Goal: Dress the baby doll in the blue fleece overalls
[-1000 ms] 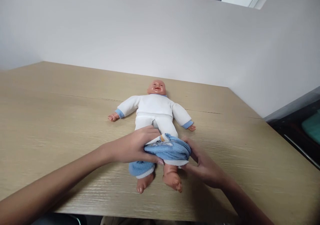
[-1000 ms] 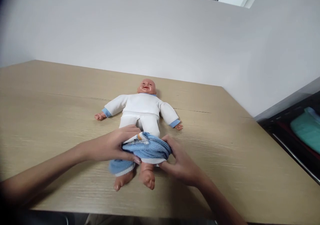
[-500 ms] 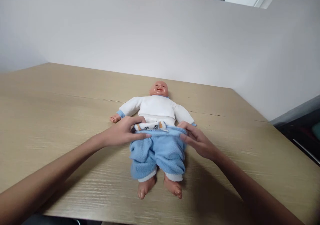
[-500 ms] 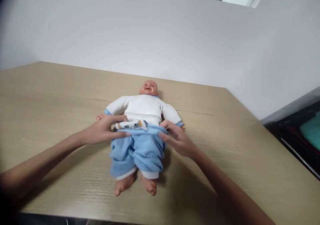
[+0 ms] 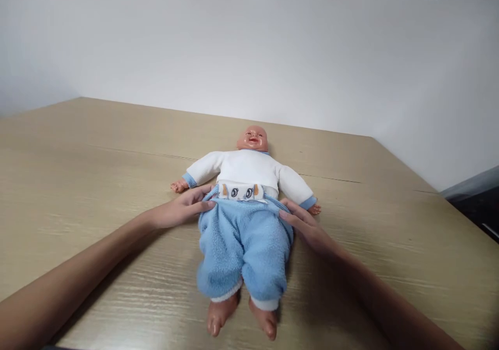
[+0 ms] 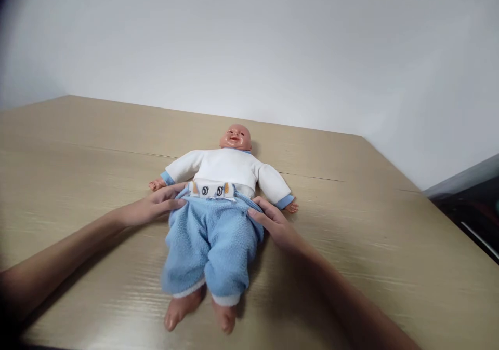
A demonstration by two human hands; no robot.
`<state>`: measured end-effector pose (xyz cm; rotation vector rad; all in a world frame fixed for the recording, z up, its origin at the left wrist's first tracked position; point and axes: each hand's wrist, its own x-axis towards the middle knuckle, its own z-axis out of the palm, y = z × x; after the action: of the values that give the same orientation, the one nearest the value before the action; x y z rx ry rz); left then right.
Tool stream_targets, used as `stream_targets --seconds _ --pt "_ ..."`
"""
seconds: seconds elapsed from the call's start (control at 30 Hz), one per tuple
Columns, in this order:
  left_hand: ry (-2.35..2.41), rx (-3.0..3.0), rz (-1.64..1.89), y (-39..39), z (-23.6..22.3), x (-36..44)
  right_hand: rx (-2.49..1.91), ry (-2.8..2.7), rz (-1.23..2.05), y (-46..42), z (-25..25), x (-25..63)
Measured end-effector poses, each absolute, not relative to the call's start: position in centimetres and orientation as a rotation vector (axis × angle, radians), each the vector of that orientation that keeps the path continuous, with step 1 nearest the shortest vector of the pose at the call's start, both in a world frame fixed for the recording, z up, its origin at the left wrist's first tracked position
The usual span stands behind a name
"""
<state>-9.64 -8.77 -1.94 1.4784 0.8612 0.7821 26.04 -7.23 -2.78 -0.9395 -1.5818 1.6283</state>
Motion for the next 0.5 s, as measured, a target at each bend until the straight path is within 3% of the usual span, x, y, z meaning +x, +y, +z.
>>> stream_targets --seconds 0.23,0.5 --pt "0.913 1.495 1.099 -6.2 1.2 -8.4 -0.934 -1.695 1.447 -5.0 1.5 24.7" --pt "1.203 1.686 1.094 -3.5 -0.2 -7.8 -1.131 -1.574 1.26 -0.2 -1.3 22.8"
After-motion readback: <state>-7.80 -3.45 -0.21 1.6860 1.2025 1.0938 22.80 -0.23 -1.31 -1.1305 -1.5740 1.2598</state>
